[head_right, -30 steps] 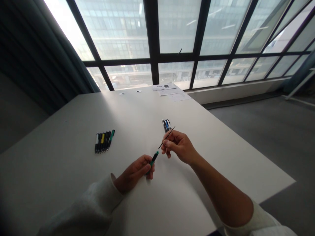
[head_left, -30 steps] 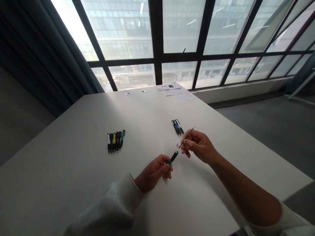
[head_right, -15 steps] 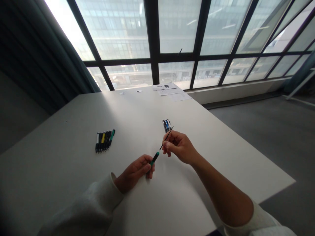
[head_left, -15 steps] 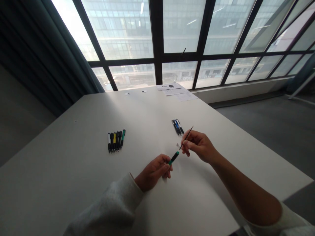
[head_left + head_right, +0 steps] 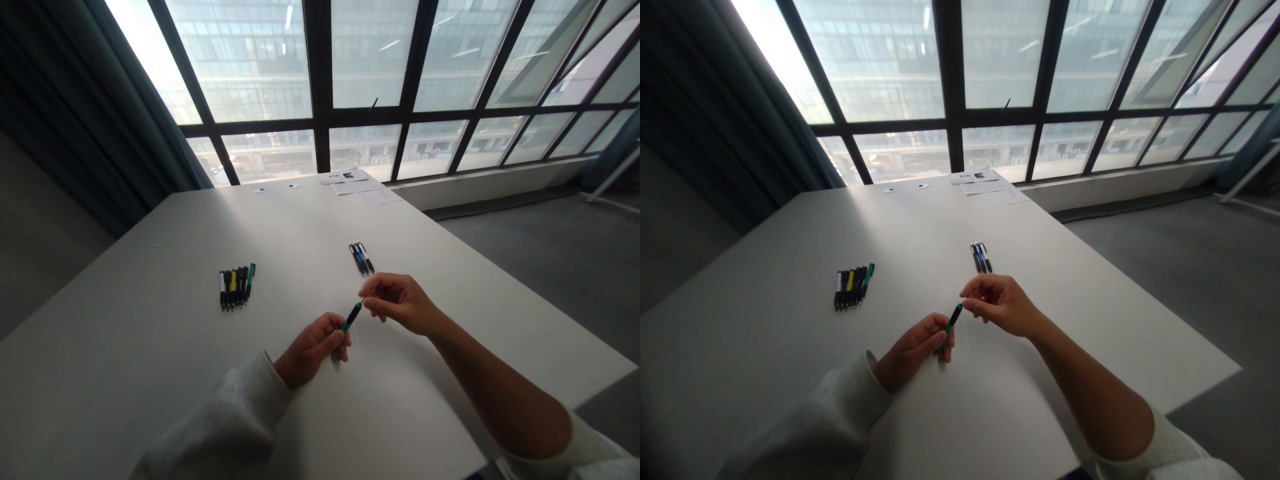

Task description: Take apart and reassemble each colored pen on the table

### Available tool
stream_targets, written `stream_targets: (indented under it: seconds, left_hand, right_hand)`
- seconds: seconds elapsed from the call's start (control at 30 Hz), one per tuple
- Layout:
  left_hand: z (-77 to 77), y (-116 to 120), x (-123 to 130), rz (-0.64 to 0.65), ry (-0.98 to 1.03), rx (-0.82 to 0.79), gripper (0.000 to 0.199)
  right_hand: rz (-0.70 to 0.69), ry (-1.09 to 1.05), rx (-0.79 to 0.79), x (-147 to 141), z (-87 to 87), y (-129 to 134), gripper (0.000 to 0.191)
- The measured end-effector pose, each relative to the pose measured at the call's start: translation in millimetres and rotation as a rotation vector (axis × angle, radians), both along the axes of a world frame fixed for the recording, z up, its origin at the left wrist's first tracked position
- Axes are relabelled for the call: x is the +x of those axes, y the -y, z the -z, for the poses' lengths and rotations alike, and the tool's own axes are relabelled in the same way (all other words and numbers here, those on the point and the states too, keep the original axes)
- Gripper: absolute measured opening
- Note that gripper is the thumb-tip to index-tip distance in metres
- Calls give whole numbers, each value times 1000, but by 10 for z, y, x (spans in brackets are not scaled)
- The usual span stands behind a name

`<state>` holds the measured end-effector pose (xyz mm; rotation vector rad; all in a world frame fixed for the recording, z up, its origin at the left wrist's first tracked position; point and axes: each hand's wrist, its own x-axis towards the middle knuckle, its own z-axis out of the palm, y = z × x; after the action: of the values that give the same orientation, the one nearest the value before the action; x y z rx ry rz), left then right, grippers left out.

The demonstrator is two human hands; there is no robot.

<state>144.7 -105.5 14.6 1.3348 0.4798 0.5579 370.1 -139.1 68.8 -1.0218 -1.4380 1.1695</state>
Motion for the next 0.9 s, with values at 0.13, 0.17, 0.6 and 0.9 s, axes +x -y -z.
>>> stream_targets:
  seconds: [0.13,0.17,0.6,0.9]
  left_hand:
    - [-1,-1,10,4,2,-20,33]
    - [-3,0,12,5,3,-24,33]
    - [158,-60,-19,-18,175,-123,29]
    - [91,-58,-6,-44,306,-258,26]
  right_hand:
    - [-12,57,-13,3,6,-1,21]
    - [-19,71,-17,1,3,1,21]
    - [328,805,-48,174,119,-169,11]
    - [269,1167,-156,168,405,-277,12]
